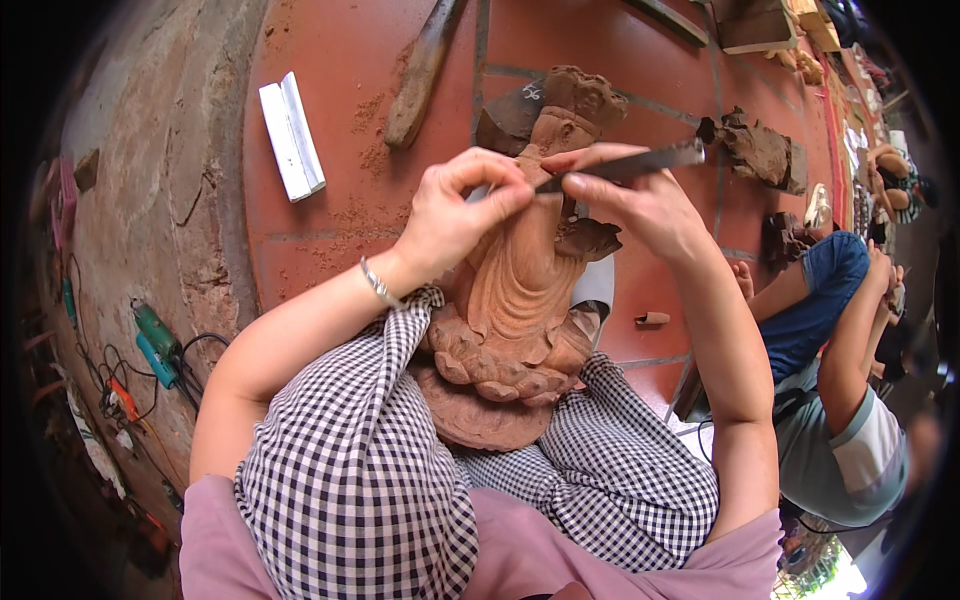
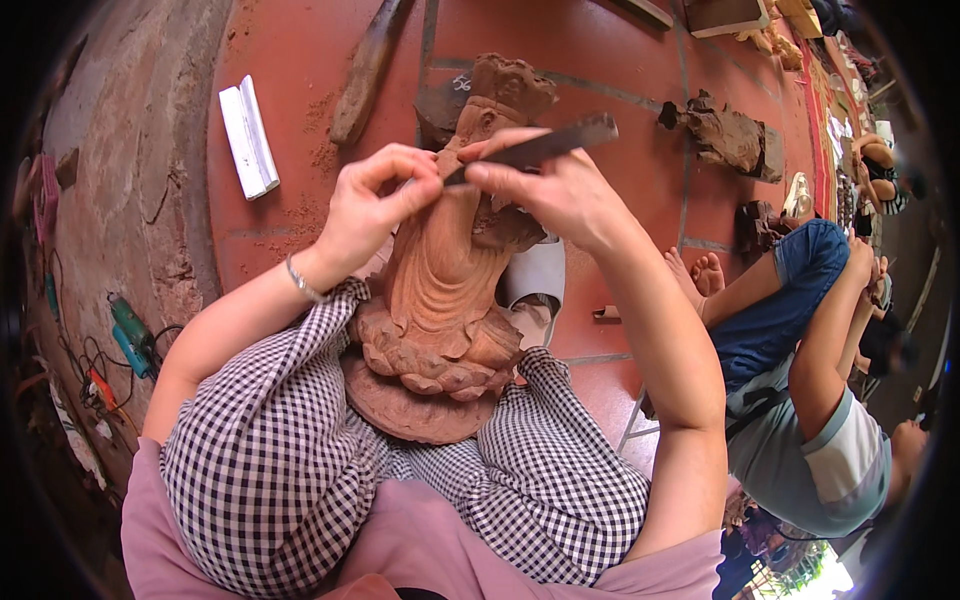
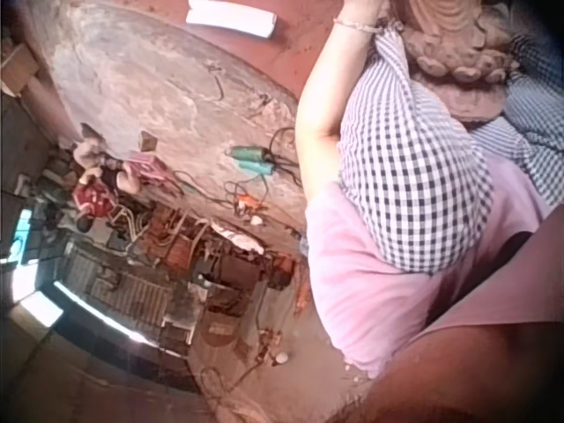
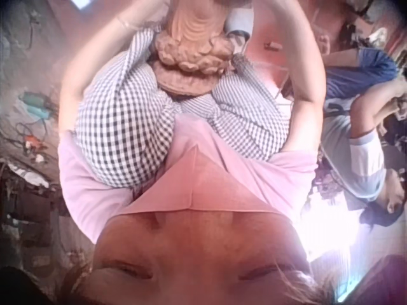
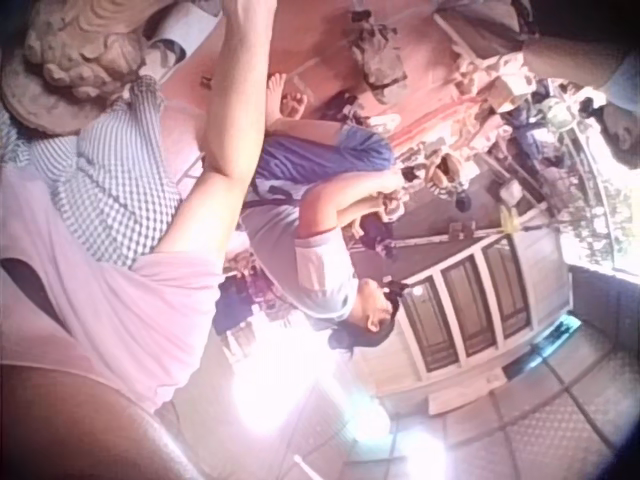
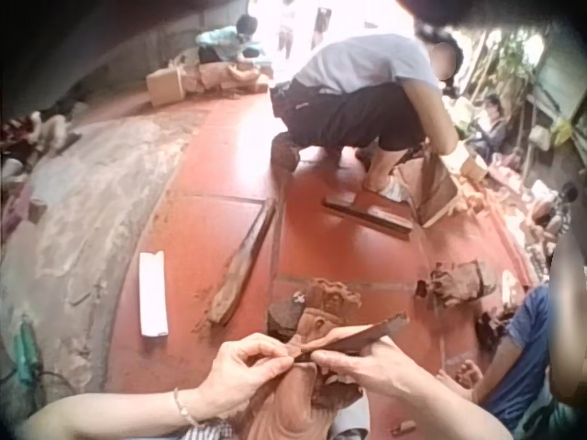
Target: The person carves a wooden sculpture using a chisel and mallet. They hold the sculpture steady with one hand while striking the chisel with the other to shape the surface.
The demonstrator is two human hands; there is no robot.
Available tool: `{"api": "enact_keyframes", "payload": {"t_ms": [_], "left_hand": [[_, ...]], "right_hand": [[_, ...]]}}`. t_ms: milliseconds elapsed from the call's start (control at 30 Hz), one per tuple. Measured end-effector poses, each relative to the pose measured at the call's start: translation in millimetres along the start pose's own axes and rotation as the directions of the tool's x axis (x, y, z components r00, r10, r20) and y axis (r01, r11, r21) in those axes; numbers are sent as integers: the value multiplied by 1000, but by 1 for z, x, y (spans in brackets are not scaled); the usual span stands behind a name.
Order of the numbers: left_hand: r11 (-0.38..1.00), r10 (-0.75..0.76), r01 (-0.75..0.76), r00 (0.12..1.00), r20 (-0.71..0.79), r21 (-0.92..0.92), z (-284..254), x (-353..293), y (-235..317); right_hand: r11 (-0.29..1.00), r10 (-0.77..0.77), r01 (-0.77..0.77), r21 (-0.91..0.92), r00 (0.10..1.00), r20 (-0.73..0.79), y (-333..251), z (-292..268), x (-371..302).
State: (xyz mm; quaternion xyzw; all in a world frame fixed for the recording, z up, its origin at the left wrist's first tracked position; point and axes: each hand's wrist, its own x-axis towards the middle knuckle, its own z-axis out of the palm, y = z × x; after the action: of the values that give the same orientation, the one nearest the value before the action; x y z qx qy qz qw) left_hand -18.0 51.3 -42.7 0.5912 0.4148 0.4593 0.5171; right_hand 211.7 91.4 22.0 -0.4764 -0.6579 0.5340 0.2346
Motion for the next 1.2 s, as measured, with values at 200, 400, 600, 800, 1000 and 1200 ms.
{"api": "enact_keyframes", "payload": {"t_ms": [200, 400, 600, 800, 1000, 1200], "left_hand": [[936, -284, 273, 959, -18, -223, 1, 27, -6], [976, -107, 112, 994, 36, -187, 0, -5, -1], [891, -336, 334, 941, 47, -307, -2, 24, -11], [968, -131, 129, 991, 7, -215, 0, 0, -11], [921, -343, 338, 939, 8, -193, 0, 34, -15], [999, -42, 42, 999, 14, -21, -4, 0, 6]], "right_hand": [[974, 202, -196, 111, 978, -43, -10, -1, 16], [959, 258, -269, 93, 959, 120, -20, -6, 3], [934, 332, -331, 132, 943, 10, -13, -2, 13], [971, 237, -238, 3, 968, 82, -25, -2, 1], [966, 234, -226, 127, 971, -52, 1, -1, 15], [871, 135, -95, 482, 989, -51, 7, 5, -25]]}}
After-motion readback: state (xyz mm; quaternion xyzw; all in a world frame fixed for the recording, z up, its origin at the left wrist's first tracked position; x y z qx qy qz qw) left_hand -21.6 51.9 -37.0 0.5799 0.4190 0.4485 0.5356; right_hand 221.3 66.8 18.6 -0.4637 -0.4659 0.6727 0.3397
